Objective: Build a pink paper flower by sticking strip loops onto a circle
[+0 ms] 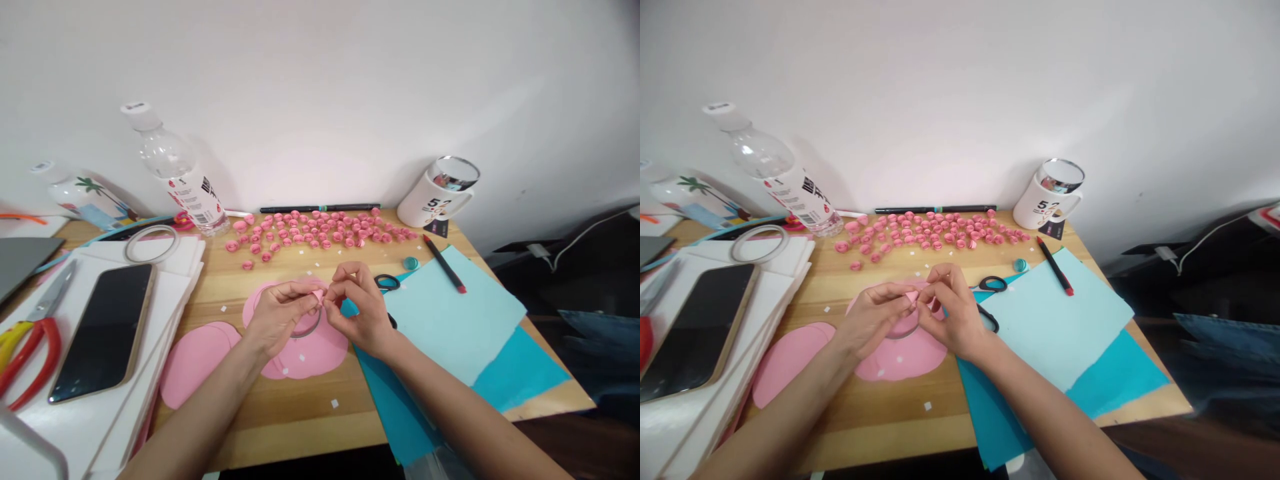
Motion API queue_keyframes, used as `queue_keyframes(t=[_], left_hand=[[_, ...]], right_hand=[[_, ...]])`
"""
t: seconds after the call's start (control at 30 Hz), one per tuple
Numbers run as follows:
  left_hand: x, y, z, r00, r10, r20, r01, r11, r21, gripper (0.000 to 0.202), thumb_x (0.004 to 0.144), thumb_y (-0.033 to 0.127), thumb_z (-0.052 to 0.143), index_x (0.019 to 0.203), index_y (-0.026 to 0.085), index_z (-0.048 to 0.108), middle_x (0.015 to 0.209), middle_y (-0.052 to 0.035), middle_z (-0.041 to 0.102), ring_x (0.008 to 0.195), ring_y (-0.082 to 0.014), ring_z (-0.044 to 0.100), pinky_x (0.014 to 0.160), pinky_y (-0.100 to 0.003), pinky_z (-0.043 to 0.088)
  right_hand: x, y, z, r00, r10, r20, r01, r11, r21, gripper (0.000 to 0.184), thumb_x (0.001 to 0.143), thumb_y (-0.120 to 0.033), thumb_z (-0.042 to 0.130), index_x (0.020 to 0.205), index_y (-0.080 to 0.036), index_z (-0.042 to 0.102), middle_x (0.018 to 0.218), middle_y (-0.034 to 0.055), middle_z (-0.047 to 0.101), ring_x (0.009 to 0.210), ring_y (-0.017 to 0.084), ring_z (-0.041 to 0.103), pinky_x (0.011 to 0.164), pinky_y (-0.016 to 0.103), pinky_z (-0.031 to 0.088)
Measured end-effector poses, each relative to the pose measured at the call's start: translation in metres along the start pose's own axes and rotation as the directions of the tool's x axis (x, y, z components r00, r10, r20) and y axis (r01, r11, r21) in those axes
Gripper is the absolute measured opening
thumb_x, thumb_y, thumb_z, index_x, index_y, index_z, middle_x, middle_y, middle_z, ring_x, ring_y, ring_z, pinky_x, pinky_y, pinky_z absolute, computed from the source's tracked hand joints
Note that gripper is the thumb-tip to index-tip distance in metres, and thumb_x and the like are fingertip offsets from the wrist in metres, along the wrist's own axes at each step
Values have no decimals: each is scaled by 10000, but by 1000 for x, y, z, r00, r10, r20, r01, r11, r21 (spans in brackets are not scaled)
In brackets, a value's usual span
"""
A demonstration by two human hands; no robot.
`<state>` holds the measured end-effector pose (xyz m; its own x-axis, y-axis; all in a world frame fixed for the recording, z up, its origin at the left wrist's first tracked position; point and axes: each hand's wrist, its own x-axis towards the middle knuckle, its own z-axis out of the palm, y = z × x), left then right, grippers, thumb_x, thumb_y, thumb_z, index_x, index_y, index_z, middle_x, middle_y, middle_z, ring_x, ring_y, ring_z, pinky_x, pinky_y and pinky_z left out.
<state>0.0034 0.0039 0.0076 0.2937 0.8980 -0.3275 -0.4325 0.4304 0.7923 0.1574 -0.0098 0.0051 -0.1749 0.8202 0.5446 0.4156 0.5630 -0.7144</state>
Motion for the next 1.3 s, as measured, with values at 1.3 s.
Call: queue_keyframes(t=[1.3], left_hand=[[-2, 10, 3, 998, -21, -54, 13, 990, -142, 171, 515, 111, 790, 670, 148, 730, 716, -36, 706, 611, -83, 600, 608, -187, 483]], right_hand=[[1, -3, -4, 989, -79, -129, 58, 986, -158, 117, 727, -86, 566, 735, -193, 520, 904, 41, 405, 613, 98, 496, 522, 284, 487]])
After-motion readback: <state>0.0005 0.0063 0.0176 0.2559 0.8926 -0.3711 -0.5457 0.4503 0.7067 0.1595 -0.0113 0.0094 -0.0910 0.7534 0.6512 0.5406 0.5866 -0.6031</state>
